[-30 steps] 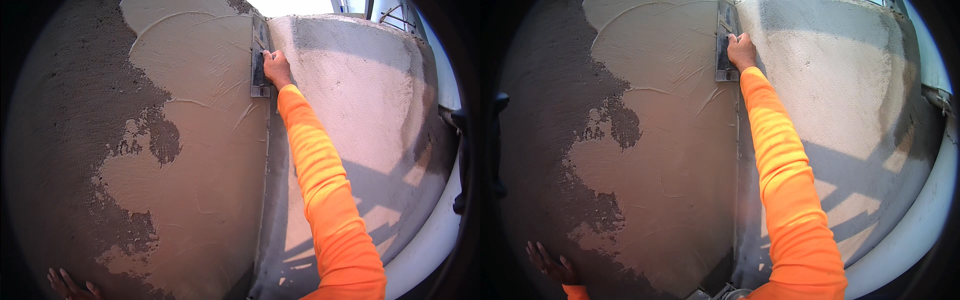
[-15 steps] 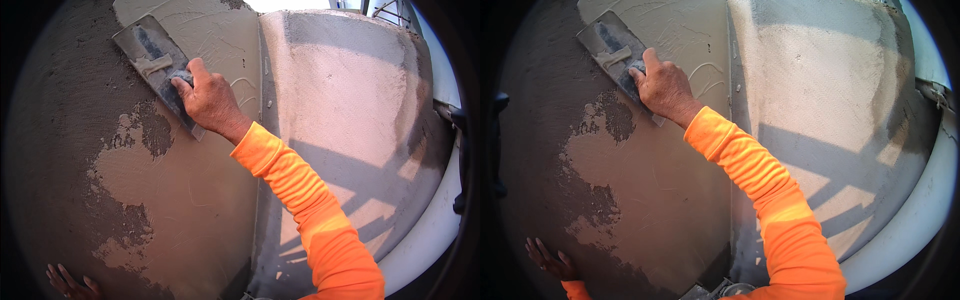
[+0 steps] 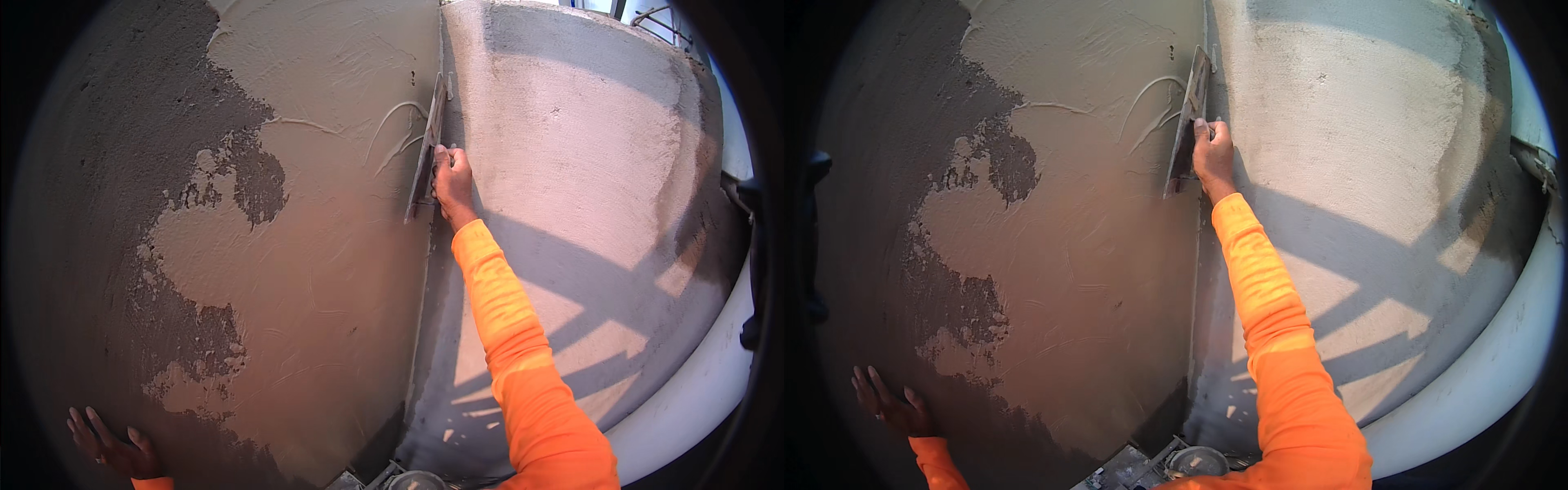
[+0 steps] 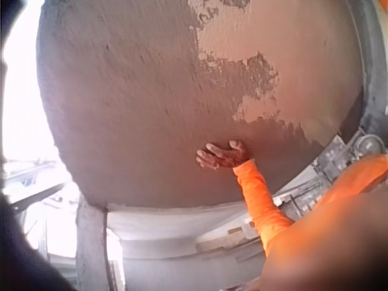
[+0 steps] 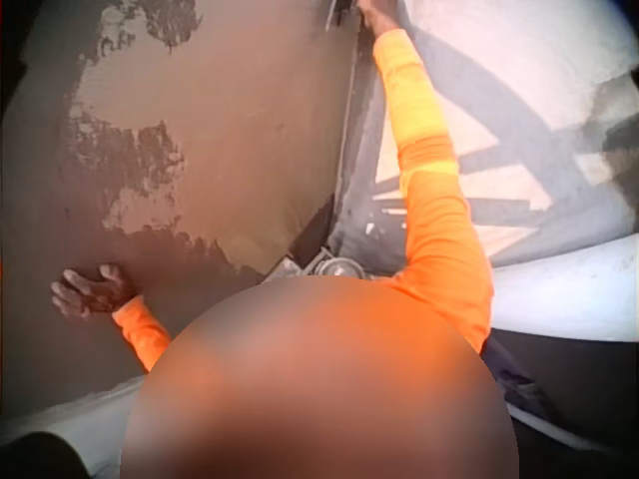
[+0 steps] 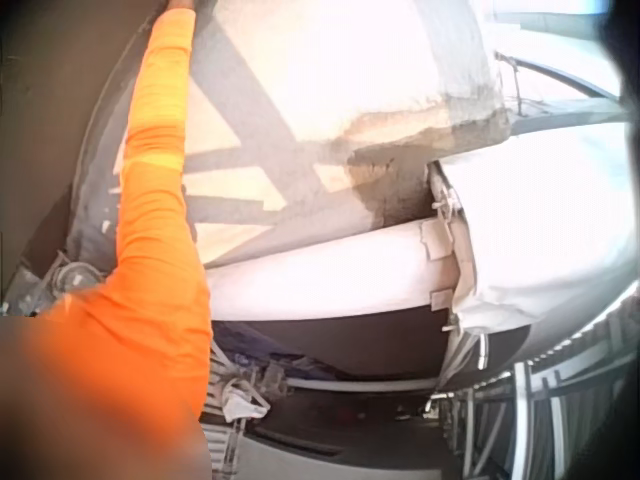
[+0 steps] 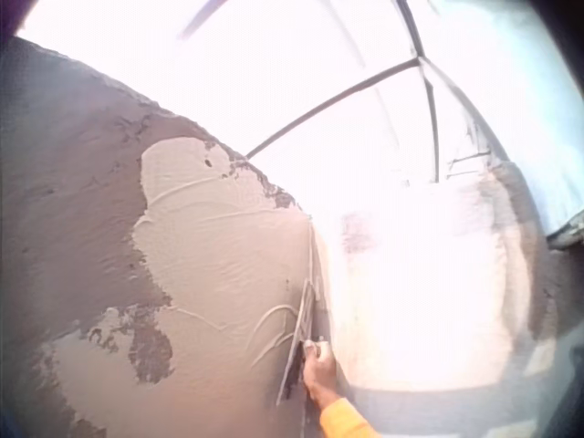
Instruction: The person applies plaster to a curved wall using a trowel and hawk. They repeatedly scoop plaster from a bucket, spread it on the wall, and smooth the surface with consistent strokes.
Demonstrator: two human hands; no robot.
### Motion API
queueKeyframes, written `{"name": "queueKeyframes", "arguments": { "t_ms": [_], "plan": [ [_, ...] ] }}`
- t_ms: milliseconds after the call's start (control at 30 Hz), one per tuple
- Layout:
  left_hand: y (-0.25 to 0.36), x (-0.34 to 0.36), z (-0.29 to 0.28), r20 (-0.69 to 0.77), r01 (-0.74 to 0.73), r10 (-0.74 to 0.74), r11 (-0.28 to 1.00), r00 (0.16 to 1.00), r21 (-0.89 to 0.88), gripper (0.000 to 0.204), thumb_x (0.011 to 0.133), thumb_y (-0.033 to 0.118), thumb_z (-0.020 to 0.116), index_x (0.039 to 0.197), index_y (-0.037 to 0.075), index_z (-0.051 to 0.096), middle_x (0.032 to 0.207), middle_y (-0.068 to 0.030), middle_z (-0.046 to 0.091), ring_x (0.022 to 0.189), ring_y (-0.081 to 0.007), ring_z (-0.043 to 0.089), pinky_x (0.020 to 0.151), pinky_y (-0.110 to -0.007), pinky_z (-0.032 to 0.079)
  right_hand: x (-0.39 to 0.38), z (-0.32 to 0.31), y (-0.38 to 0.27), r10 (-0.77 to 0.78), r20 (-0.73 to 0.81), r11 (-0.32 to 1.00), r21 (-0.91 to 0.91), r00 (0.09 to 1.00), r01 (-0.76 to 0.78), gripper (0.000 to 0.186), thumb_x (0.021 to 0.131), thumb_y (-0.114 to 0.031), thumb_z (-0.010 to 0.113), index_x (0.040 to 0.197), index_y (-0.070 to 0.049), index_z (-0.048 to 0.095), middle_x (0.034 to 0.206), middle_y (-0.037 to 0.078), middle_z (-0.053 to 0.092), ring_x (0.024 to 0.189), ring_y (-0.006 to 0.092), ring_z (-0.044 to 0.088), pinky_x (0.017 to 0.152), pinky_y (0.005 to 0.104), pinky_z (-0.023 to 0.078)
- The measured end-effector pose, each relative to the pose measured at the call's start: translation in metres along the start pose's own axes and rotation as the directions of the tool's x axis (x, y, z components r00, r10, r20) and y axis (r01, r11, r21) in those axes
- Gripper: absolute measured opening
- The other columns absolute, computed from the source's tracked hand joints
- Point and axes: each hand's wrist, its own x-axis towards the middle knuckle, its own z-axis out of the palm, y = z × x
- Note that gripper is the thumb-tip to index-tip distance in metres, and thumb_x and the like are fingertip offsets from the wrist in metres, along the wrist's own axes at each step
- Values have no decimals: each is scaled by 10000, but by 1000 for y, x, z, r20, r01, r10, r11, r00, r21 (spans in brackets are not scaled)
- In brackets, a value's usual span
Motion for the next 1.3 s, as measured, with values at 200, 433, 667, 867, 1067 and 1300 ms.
{"name": "queueKeyframes", "arguments": {
  "t_ms": [200,433,667,867,1067,1300],
  "plan": [
    [-1,-7,5,-10,14,-15,999,1000,-37,624,1081,456,381,1543,42,447,1605,-219,417,1481,-459,396,1190,-625,322,13,21,-58,12,78,981,195,997,-27,313,1051,-365,629,1011,-63,555,669,-9,522,480,85,475,396,273,368],
    [3,2,2,-35,7,-11,996,999,-90,617,1081,449,381,1558,60,433,1607,-219,419,1481,-461,395,1189,-611,320,-42,54,-173,-477,193,866,-65,857,496,376,1026,-328,640,1115,31,571,910,265,709,717,402,722,668,474,567],
    [10,6,-2,-43,20,-23,998,999,-67,623,1099,477,364,1564,68,432,1609,-220,423,1482,-452,400,1188,-612,319,-124,63,-184,-622,235,716,-214,747,664,348,1007,-327,669,1036,-38,478,785,220,671,726,458,702,605,515,556],
    [11,8,-2,-44,23,-25,999,999,-43,629,1112,488,340,1554,49,434,1601,-223,432,1479,-447,406,1200,-605,325,-48,54,-163,-621,64,700,-401,781,590,343,1010,-338,665,1096,-41,517,826,272,697,799,495,703,648,557,543],
    [14,8,-3,-56,24,-28,998,998,-59,619,1115,473,341,1540,35,449,1589,-235,441,1472,-454,412,1202,-600,331,63,39,-163,-384,-2,771,-551,923,319,391,1029,-365,615,1166,-6,543,1050,297,719,1003,491,704,841,542,570],
    [2,1,1,-18,1,-1,999,1000,-37,614,1109,453,359,1537,22,453,1579,-239,453,1464,-454,422,1199,-594,341,81,13,-67,-229,8,867,-454,973,208,493,1008,-432,636,1175,31,614,1125,314,703,1117,509,662,948,508,530]
  ]
}}
